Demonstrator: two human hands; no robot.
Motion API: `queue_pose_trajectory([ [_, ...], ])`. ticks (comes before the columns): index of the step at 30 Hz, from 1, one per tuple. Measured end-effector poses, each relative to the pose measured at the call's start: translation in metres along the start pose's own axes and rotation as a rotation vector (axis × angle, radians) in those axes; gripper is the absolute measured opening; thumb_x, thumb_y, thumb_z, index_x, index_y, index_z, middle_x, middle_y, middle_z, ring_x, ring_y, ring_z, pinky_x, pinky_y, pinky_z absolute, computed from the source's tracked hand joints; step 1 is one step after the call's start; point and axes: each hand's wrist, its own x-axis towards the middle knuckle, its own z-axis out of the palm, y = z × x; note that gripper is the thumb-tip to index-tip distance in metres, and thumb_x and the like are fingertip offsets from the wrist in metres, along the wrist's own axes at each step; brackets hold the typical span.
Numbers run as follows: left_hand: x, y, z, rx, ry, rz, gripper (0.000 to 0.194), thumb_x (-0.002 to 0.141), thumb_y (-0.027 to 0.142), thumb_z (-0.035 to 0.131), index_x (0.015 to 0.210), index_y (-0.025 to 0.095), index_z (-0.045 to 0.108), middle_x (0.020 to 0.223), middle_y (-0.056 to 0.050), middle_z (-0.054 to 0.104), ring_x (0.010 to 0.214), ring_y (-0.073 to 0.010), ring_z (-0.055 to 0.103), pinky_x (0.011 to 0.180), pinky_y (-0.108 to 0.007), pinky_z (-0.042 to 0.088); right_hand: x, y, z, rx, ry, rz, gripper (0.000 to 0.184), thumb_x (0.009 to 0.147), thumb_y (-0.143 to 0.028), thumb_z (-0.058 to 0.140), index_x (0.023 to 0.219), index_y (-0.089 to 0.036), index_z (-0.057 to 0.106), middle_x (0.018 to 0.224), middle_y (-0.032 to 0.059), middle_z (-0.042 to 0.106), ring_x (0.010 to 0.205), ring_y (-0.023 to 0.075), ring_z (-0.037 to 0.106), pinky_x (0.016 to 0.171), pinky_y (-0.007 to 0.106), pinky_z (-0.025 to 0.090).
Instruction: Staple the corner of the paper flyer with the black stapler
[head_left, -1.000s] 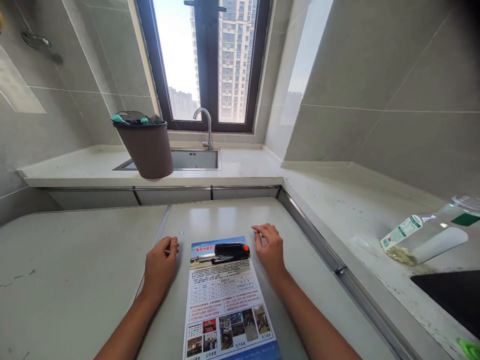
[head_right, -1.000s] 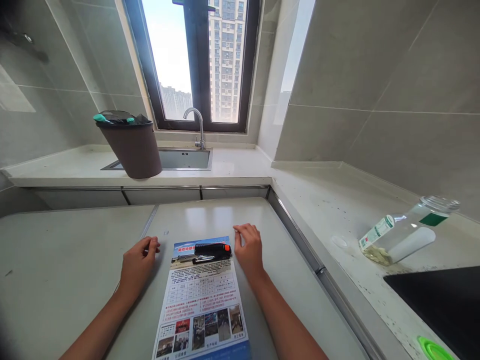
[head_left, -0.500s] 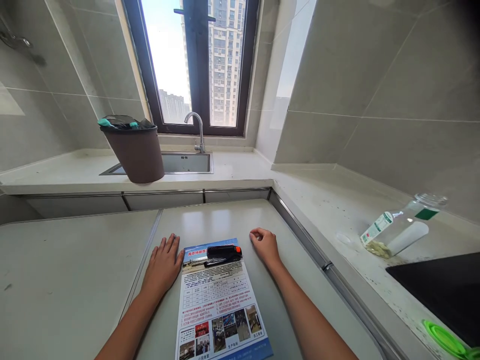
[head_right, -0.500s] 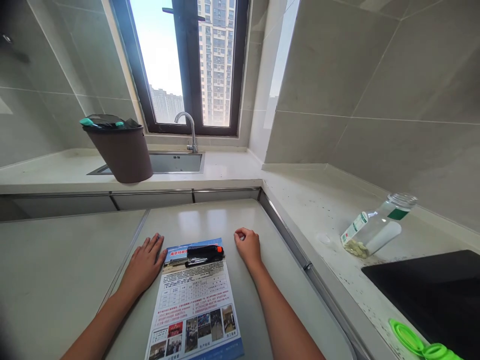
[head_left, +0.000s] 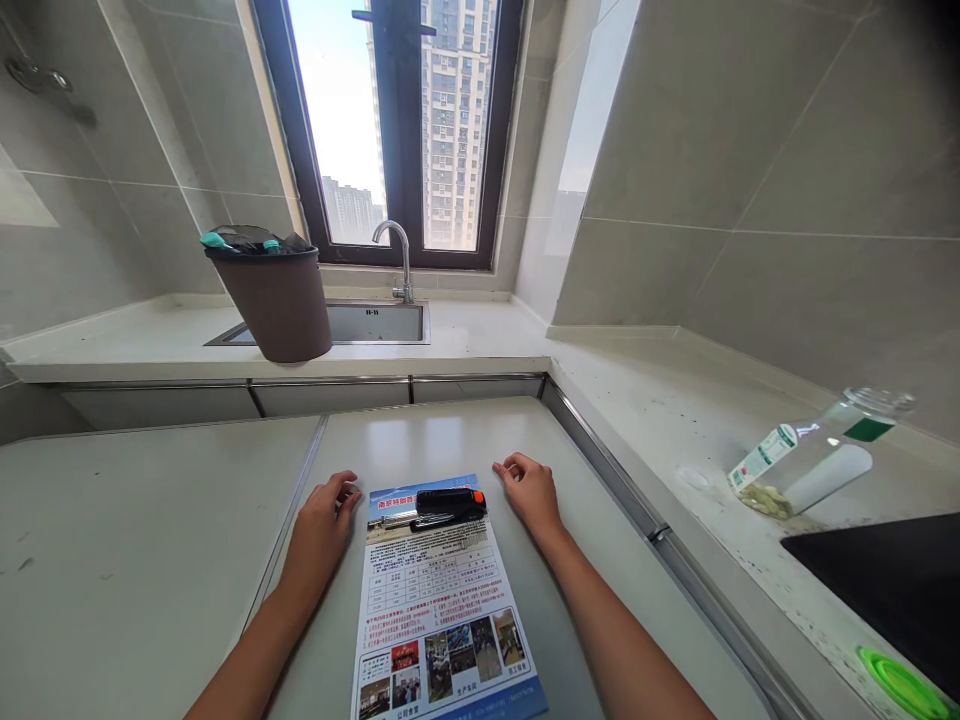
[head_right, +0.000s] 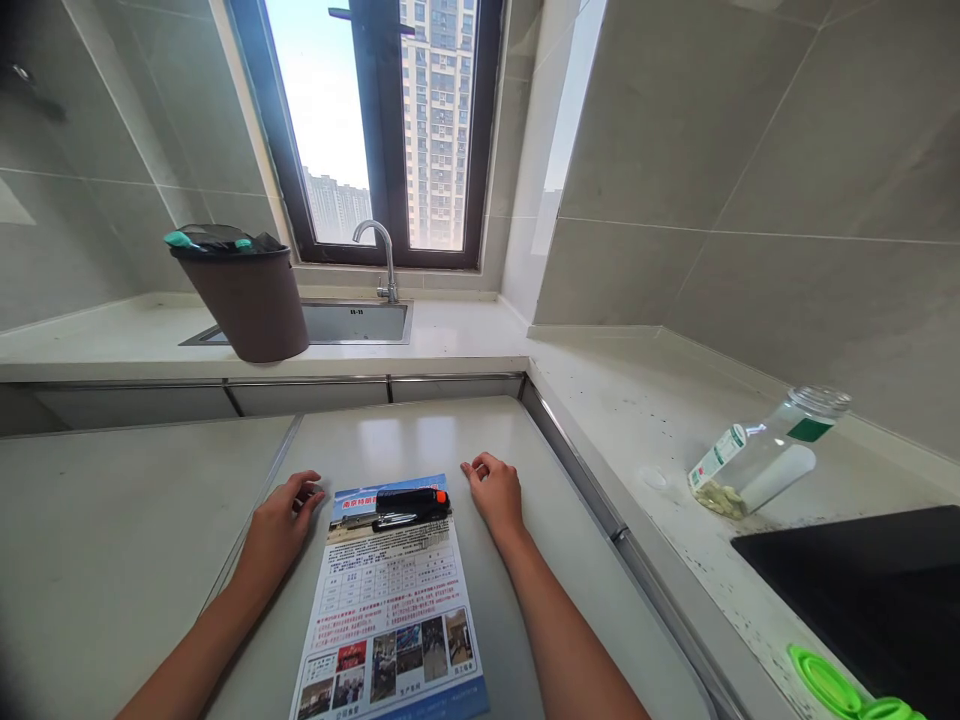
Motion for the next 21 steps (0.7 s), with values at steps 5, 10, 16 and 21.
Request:
queue_pose_trajectory([
  [5, 0.001, 0.000, 0.004, -0.092, -0.005, 0.230, 0.026, 0.098, 0.039, 0.057, 0.107, 0.023, 0.074, 0.100, -0.006, 0.074, 0.094, -0.0233, 0.066, 0.084, -0.034, 0.053, -0.001, -0.006, 0.004, -0.040, -0.136, -0.149, 0.019, 0.094, -0.033, 0.061, 0.087, -0.024, 0.076, 0.086, 0.0038, 0.072, 0.088, 0.0212, 0.065, 0.081, 0.031, 0.048],
  [10, -0.002, 0.012, -0.003, -0.206, -0.080, 0.323, 0.015, 0.092, 0.036, 0.067, 0.099, 0.029, 0.078, 0.103, -0.004, 0.072, 0.098, -0.0215, 0.064, 0.084, -0.032, 0.054, -0.001, 0.001, 0.007, -0.083, -0.136, -0.167, 0.027, 0.091, -0.023, 0.061, 0.115, -0.020, 0.075, 0.110, 0.0121, 0.068, 0.105, 0.0281, 0.060, 0.095, 0.040, 0.048],
  [16, 0.000, 0.018, -0.002, -0.304, -0.222, 0.268, 0.013, 0.087, 0.037, 0.073, 0.098, 0.030, 0.079, 0.101, -0.003, 0.073, 0.097, -0.0214, 0.062, 0.085, -0.033, 0.053, -0.006, -0.017, 0.001, 0.042, -0.038, -0.235, 0.027, 0.098, -0.021, 0.052, 0.118, -0.021, 0.071, 0.112, 0.0103, 0.065, 0.107, 0.0265, 0.058, 0.096, 0.041, 0.050],
  [21, 0.001, 0.022, 0.000, -0.328, -0.352, 0.126, 0.019, 0.088, 0.041, 0.071, 0.096, 0.027, 0.080, 0.098, -0.004, 0.071, 0.082, -0.0182, 0.062, 0.072, -0.029, 0.050, -0.022, -0.050, 0.004, 0.164, -0.070, -0.414, 0.023, 0.103, -0.026, 0.050, 0.109, -0.024, 0.071, 0.104, 0.0072, 0.064, 0.100, 0.0227, 0.058, 0.094, 0.039, 0.049],
])
